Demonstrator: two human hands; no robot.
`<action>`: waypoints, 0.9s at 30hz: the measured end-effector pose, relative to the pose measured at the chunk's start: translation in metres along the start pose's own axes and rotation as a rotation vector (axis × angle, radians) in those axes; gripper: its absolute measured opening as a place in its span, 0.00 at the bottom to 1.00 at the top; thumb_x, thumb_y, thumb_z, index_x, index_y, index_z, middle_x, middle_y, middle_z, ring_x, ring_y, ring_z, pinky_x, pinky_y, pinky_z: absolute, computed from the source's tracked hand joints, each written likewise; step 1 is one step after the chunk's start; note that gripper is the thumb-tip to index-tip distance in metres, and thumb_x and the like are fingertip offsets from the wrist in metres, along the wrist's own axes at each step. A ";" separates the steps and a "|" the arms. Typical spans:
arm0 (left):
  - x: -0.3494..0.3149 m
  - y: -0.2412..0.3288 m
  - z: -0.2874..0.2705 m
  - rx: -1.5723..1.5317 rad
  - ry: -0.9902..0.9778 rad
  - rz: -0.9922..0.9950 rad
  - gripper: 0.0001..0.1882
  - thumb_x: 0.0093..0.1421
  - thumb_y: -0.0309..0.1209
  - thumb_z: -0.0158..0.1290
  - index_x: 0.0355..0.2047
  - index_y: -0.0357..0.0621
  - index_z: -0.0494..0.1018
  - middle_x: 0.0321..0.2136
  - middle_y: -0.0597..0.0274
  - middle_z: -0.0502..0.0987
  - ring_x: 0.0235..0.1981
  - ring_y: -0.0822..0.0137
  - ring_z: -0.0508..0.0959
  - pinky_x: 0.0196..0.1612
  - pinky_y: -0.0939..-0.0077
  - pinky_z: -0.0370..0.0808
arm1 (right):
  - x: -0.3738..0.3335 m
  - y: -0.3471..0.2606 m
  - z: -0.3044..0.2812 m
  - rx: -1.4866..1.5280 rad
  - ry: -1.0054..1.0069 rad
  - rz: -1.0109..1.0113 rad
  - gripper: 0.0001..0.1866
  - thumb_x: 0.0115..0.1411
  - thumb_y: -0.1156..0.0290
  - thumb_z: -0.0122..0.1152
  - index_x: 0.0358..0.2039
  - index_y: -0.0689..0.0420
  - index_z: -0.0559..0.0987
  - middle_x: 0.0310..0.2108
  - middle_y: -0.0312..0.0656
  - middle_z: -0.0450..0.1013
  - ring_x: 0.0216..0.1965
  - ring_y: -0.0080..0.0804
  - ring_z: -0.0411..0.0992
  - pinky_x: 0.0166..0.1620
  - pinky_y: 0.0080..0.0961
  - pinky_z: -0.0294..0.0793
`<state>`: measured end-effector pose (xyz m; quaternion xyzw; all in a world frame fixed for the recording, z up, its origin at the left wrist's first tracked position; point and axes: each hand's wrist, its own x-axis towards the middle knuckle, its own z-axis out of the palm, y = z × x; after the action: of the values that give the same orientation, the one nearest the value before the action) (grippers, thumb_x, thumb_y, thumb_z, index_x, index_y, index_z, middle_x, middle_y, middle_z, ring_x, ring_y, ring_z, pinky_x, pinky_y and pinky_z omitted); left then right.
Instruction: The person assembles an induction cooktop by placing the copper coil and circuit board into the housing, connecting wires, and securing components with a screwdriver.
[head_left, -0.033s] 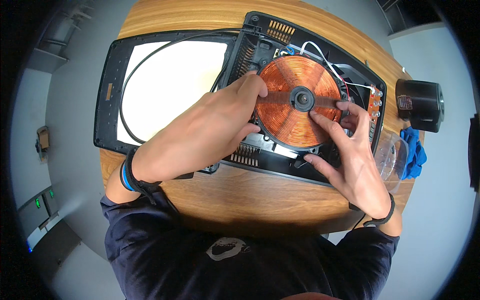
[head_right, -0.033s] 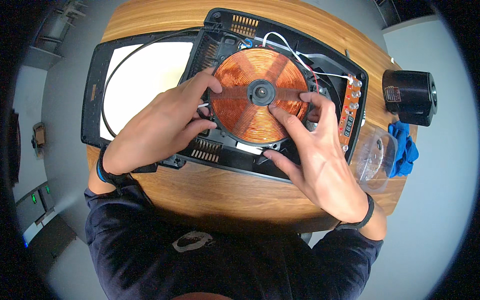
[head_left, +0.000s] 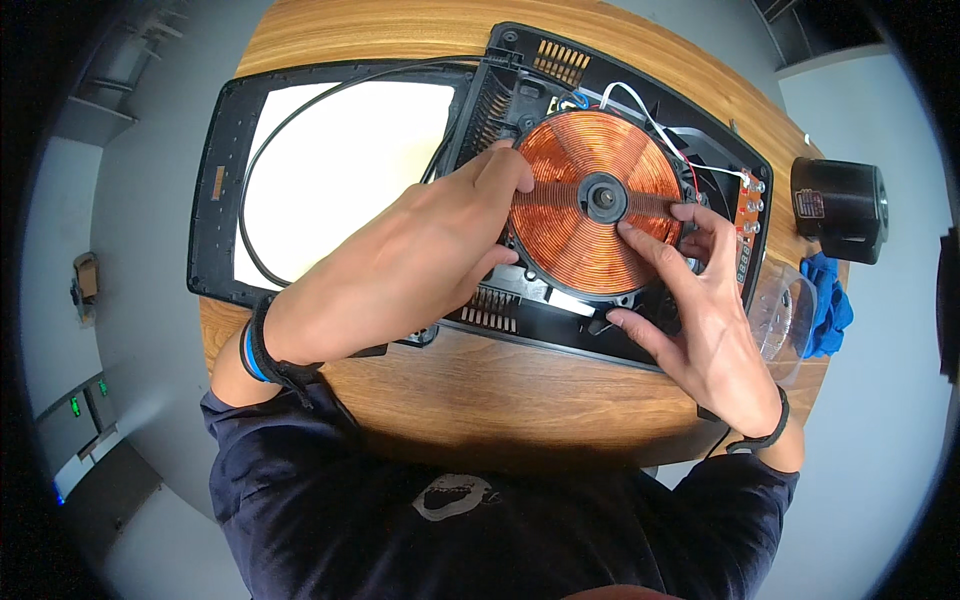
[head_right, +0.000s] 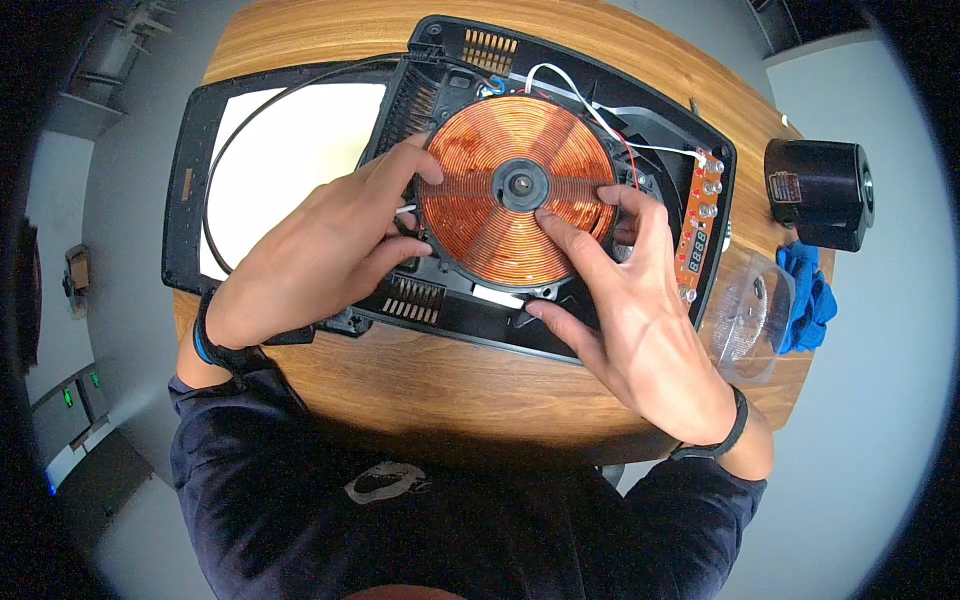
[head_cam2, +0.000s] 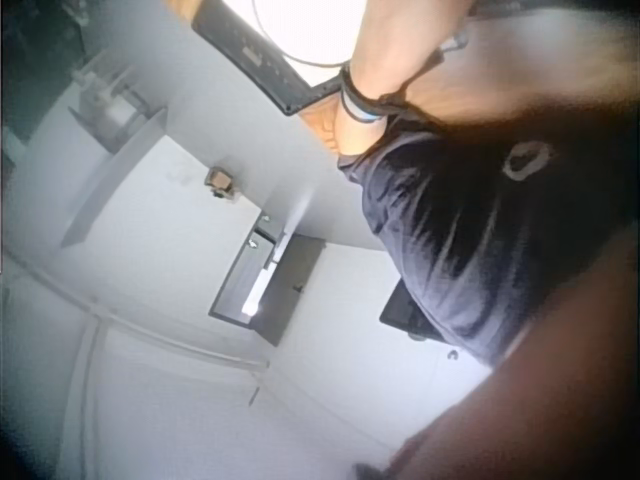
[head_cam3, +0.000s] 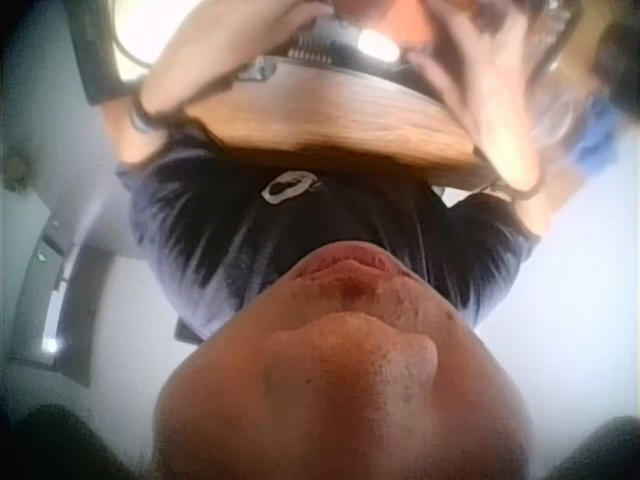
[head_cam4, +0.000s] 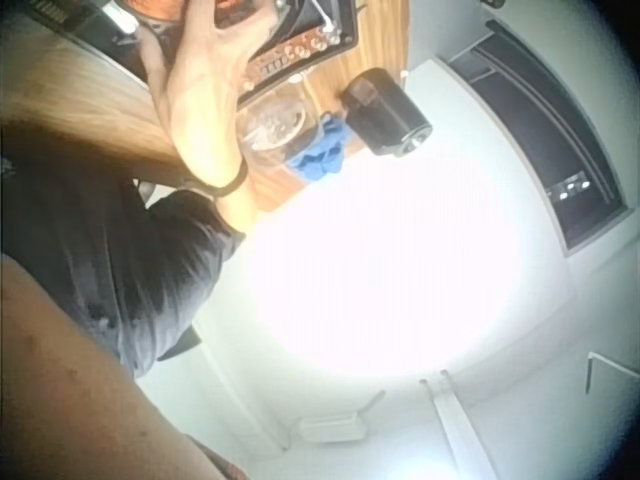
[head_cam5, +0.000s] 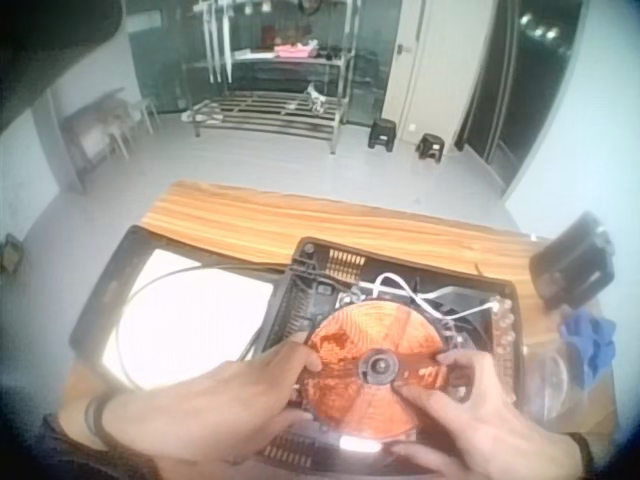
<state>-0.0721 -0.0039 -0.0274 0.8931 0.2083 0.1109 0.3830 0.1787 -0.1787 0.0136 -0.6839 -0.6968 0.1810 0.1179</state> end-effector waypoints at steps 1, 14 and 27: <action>0.000 0.000 0.000 0.020 0.000 0.003 0.30 0.66 0.17 0.67 0.63 0.42 0.65 0.68 0.37 0.75 0.51 0.38 0.88 0.51 0.52 0.88 | 0.000 0.000 0.001 -0.002 0.004 -0.005 0.40 0.61 0.68 0.85 0.73 0.52 0.79 0.72 0.58 0.59 0.68 0.60 0.69 0.71 0.52 0.75; 0.000 -0.006 0.007 0.011 0.026 -0.012 0.30 0.66 0.15 0.65 0.65 0.41 0.66 0.60 0.40 0.80 0.48 0.41 0.90 0.49 0.52 0.87 | -0.003 0.003 0.007 -0.039 0.042 -0.057 0.35 0.63 0.72 0.80 0.71 0.54 0.80 0.69 0.60 0.66 0.67 0.64 0.70 0.69 0.51 0.75; 0.003 0.013 0.010 0.118 0.061 0.066 0.13 0.65 0.14 0.63 0.47 0.34 0.72 0.44 0.43 0.80 0.40 0.36 0.84 0.45 0.45 0.79 | -0.003 0.039 0.013 0.085 0.183 -0.112 0.20 0.71 0.76 0.72 0.63 0.52 0.89 0.65 0.47 0.70 0.54 0.42 0.78 0.61 0.44 0.81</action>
<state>-0.0621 -0.0167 -0.0250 0.9166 0.1966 0.1383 0.3193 0.2093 -0.1829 -0.0142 -0.6518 -0.7121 0.1404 0.2200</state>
